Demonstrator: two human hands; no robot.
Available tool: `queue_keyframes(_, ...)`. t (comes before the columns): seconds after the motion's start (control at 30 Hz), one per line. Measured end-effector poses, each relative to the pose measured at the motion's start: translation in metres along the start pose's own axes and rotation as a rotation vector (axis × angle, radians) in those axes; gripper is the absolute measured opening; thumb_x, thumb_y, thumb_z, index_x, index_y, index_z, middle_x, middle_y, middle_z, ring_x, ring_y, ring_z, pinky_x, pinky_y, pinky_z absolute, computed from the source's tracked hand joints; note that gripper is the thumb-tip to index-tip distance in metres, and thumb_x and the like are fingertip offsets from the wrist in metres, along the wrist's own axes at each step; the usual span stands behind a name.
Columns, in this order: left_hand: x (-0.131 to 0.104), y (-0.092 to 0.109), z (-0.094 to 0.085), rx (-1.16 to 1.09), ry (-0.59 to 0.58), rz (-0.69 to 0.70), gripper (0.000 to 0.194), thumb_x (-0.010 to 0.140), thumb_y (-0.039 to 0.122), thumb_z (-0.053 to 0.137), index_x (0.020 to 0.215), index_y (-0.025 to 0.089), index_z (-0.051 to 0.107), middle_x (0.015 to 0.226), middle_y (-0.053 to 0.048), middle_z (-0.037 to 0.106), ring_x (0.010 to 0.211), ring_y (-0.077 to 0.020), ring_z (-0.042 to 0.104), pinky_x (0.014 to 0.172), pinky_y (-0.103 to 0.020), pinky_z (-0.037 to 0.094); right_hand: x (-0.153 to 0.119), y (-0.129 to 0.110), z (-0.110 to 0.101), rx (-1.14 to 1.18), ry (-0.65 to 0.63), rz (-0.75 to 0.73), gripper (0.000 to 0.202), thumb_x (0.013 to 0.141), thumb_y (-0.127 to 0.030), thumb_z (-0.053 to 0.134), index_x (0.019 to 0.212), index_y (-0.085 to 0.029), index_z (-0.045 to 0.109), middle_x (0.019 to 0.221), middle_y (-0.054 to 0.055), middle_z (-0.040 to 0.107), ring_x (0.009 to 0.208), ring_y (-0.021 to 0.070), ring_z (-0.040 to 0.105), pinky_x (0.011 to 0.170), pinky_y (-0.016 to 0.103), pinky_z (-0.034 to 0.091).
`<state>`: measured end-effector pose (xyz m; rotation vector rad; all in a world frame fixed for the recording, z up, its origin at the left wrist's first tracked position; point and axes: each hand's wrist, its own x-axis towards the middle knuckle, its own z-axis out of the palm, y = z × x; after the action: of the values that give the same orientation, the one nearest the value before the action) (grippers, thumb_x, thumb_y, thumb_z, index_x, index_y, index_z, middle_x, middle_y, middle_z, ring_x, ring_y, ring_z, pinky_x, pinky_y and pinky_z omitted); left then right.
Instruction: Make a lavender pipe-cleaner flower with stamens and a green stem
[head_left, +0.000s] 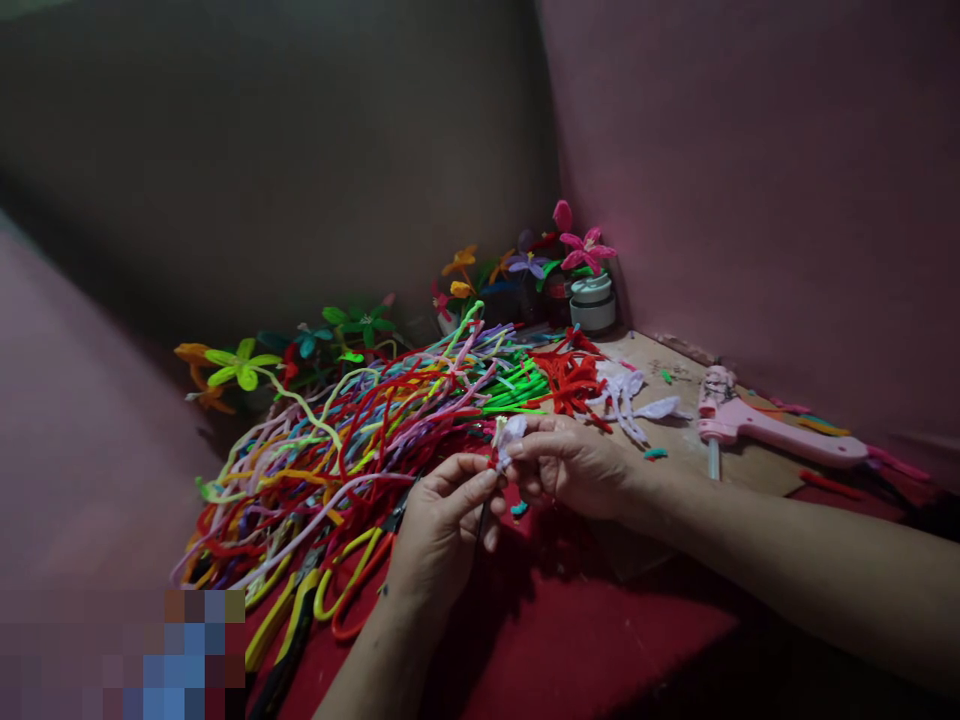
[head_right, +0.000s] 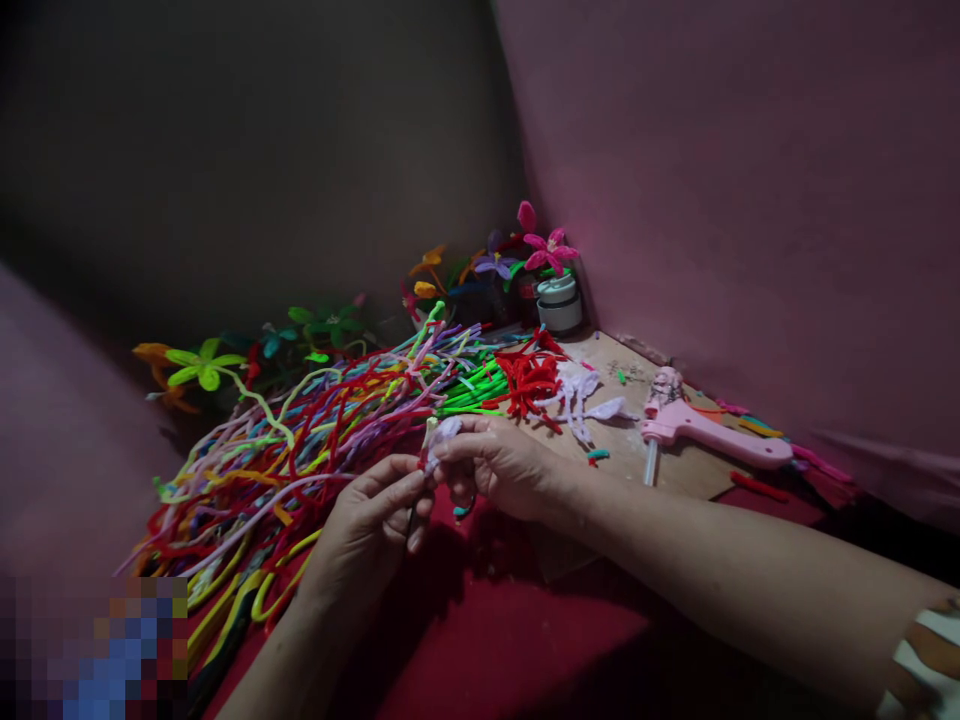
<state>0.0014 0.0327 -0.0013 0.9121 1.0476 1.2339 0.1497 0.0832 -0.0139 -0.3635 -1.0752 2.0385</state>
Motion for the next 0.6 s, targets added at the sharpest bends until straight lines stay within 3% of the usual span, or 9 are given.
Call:
queue_keyframes(0.13,-0.0021,0.0012,0.0019,-0.004,-0.008,-0.007,0.017,0.067,0.017,0.068,0.078,0.012,0.056,0.073,-0.005,0.064,0.049,-0.0078,0.053,0.038,-0.018,0.043,0.0008,0.0016,-0.0005,-0.007,0.009,-0.013,0.007,0.067,-0.013,0.057,0.073,-0.013,0.057,0.057,-0.001,0.057,0.041,0.0063,0.047,0.041,0.019,0.04)
queue_keyframes(0.27,-0.0024,0.0013,0.0032,-0.005,-0.021,-0.001,0.016,0.068,0.017,0.067,0.077,0.012,0.054,0.075,-0.007,0.065,0.053,-0.0101,0.056,0.043,-0.02,0.045,0.0001,0.0009,0.0,0.015,0.049,-0.019,0.021,0.063,-0.01,0.057,0.083,-0.015,0.057,0.057,-0.001,0.059,0.043,0.0073,0.048,0.039,0.017,0.038)
queue_keyframes(0.37,-0.0019,0.0014,0.0044,-0.018,0.002,0.006,0.016,0.07,0.016,0.065,0.079,0.014,0.052,0.072,-0.005,0.064,0.049,-0.0063,0.051,0.04,-0.015,0.038,-0.0003,0.0008,-0.0006,0.023,0.073,-0.038,0.026,0.061,-0.009,0.056,0.086,-0.015,0.057,0.059,-0.001,0.06,0.044,0.0076,0.049,0.039,0.017,0.038)
queue_keyframes(0.5,-0.0022,0.0008,0.0072,-0.054,-0.029,-0.019,0.014,0.073,0.019,0.063,0.081,0.015,0.053,0.065,0.001,0.059,0.04,0.0003,0.037,0.038,-0.011,0.025,0.0031,0.0034,-0.0019,-0.032,0.054,-0.054,0.013,0.062,-0.01,0.055,0.075,-0.014,0.055,0.057,0.0,0.059,0.042,0.0073,0.046,0.039,0.018,0.037)
queue_keyframes(0.6,-0.0031,0.0004,0.0083,-0.026,-0.032,-0.067,0.015,0.072,0.021,0.065,0.08,0.014,0.054,0.061,0.002,0.057,0.037,0.0012,0.033,0.036,-0.011,0.022,0.0028,0.0008,0.0001,-0.122,0.108,-0.054,0.018,0.062,-0.012,0.056,0.08,-0.014,0.054,0.058,-0.001,0.058,0.041,0.0071,0.044,0.04,0.02,0.036)
